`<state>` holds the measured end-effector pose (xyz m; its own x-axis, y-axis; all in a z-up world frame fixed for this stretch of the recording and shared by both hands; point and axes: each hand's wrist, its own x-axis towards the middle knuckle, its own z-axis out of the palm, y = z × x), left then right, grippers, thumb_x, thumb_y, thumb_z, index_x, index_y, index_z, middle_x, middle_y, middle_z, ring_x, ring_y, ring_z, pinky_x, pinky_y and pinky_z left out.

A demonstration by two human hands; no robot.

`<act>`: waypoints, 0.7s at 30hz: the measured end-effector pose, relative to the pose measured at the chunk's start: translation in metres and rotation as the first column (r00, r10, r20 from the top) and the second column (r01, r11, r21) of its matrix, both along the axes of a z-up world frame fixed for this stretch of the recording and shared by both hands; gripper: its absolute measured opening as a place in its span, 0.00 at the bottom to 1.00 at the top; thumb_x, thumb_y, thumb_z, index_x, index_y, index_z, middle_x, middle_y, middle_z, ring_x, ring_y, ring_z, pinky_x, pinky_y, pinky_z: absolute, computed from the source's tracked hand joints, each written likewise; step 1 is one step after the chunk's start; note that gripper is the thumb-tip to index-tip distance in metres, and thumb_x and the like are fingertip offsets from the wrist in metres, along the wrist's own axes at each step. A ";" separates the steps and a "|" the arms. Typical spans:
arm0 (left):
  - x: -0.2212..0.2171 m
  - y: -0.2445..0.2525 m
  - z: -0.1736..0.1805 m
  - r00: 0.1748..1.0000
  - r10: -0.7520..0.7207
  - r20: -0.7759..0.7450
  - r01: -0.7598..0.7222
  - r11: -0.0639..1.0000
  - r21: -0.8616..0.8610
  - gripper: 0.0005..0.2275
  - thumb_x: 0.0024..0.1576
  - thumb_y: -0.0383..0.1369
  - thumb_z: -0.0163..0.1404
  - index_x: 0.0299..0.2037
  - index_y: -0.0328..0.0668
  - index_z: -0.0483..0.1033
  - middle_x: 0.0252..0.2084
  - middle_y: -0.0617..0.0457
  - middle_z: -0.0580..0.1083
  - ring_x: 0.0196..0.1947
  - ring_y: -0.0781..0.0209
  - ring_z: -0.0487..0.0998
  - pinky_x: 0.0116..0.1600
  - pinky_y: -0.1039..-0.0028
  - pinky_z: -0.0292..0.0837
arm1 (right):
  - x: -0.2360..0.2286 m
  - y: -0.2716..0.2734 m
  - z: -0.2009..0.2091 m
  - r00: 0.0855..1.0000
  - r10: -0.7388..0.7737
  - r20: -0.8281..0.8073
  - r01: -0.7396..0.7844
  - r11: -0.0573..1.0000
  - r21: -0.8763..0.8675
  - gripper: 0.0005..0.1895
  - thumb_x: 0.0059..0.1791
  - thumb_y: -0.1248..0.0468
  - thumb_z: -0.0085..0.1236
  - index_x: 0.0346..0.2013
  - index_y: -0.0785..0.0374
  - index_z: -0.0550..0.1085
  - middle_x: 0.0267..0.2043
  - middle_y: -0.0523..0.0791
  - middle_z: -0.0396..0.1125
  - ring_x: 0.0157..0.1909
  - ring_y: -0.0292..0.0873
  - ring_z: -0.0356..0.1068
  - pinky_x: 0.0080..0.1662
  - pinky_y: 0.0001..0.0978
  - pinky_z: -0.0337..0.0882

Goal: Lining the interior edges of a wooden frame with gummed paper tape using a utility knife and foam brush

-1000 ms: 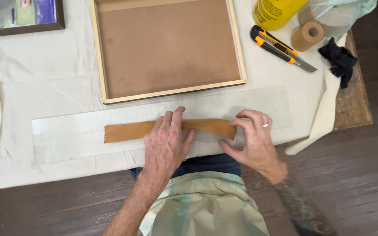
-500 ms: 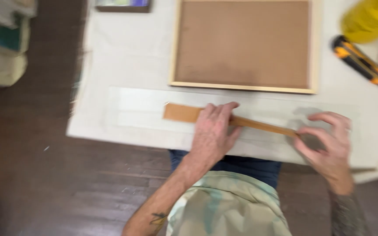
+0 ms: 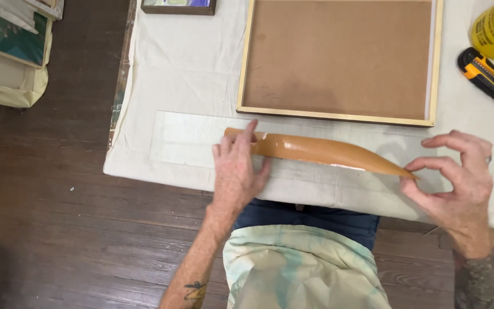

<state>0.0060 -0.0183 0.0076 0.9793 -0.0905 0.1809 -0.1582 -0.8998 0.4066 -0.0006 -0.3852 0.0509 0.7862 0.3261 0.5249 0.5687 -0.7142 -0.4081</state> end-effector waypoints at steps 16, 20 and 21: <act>0.101 0.070 0.045 0.910 -0.407 -0.076 0.212 0.616 -0.759 0.27 0.55 0.25 0.59 0.65 0.41 0.64 0.34 0.62 0.75 0.34 0.76 0.68 0.43 0.81 0.60 | 0.089 -0.049 0.025 0.821 0.072 -0.567 0.123 0.946 0.299 0.06 0.50 0.73 0.63 0.35 0.70 0.72 0.46 0.49 0.64 0.51 0.42 0.64 0.54 0.29 0.63; 0.144 0.064 0.044 0.782 -0.480 -0.397 -0.098 0.534 -0.840 0.28 0.53 0.23 0.59 0.65 0.46 0.67 0.36 0.59 0.75 0.36 0.74 0.74 0.44 0.83 0.68 | 0.122 -0.056 0.002 0.586 -0.047 -0.809 0.410 0.878 0.246 0.02 0.49 0.67 0.63 0.34 0.60 0.77 0.30 0.37 0.66 0.34 0.30 0.62 0.40 0.19 0.60; 0.152 0.060 0.041 0.757 -0.410 -0.509 -0.191 0.606 -0.772 0.27 0.53 0.24 0.58 0.64 0.50 0.69 0.36 0.58 0.73 0.35 0.73 0.73 0.41 0.82 0.67 | 0.126 -0.060 -0.006 0.525 0.018 -0.851 0.435 0.853 0.287 0.04 0.49 0.65 0.64 0.32 0.61 0.76 0.27 0.37 0.63 0.29 0.30 0.60 0.33 0.20 0.58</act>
